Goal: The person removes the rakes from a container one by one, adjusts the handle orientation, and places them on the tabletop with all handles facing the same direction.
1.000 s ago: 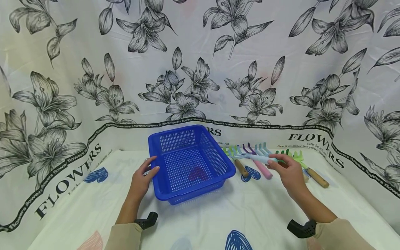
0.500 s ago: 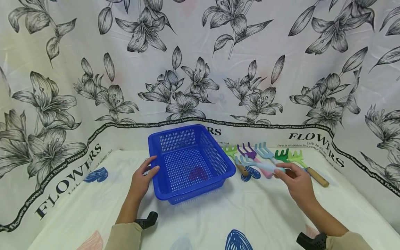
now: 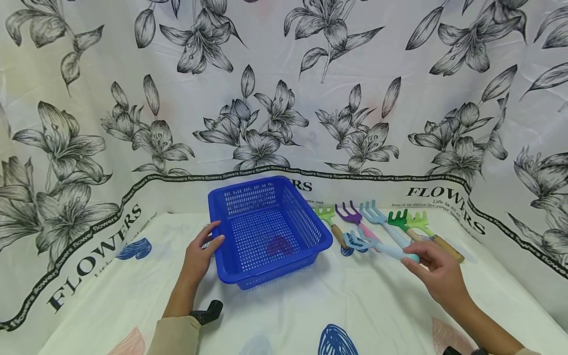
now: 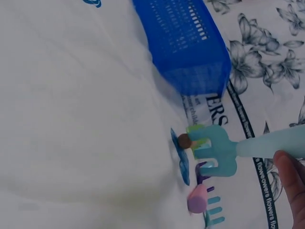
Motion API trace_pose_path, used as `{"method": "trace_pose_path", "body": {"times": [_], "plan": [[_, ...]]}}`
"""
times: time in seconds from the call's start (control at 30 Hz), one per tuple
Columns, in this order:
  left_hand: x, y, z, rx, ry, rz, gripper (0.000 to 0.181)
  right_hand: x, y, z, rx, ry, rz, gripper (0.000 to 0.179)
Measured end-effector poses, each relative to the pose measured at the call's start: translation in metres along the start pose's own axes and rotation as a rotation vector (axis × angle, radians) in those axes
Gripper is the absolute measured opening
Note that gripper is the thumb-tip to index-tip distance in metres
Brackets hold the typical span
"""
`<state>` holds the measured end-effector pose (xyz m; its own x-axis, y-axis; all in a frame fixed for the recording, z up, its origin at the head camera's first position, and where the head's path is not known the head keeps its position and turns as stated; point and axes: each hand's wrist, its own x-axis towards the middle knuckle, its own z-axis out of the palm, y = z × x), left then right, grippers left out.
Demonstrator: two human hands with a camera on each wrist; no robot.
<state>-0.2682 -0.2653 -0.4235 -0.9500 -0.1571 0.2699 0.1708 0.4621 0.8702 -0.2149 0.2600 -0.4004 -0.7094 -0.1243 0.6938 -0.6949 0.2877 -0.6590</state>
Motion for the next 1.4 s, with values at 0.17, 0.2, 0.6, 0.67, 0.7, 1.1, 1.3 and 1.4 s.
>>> {"method": "trace_pose_path", "body": {"times": [0.17, 0.2, 0.6, 0.67, 0.7, 1.1, 1.3, 1.4], "plan": [[-0.001, 0.002, -0.002, -0.005, 0.009, 0.003, 0.052, -0.009, -0.002, -0.002, 0.042, -0.027, -0.010, 0.028], [-0.001, 0.002, -0.002, -0.006, 0.010, 0.003, 0.052, -0.011, -0.002, -0.002, 0.037, -0.037, -0.010, 0.028], [0.000, 0.001, -0.001, -0.011, 0.007, -0.007, 0.054, -0.026, 0.011, -0.007, 0.153, -0.443, 0.257, 0.015], [0.000, 0.001, -0.001, -0.009, 0.009, -0.005, 0.054, -0.027, 0.014, -0.007, 0.170, -0.512, 0.408, 0.010], [0.000, 0.001, -0.001, -0.007, 0.010, -0.004, 0.054, -0.028, 0.015, -0.007, 0.167, -0.537, 0.476, 0.011], [0.000, 0.000, 0.001, -0.001, 0.008, -0.006, 0.056, -0.022, 0.023, 0.005, 0.157, -0.639, 0.688, 0.023], [0.001, 0.000, 0.001, -0.006, 0.008, -0.003, 0.055, -0.018, 0.023, 0.009, 0.121, -0.659, 0.712, 0.024], [0.001, -0.001, 0.001, 0.000, 0.006, -0.006, 0.055, -0.017, 0.022, 0.013, 0.089, -0.651, 0.696, 0.024]]}}
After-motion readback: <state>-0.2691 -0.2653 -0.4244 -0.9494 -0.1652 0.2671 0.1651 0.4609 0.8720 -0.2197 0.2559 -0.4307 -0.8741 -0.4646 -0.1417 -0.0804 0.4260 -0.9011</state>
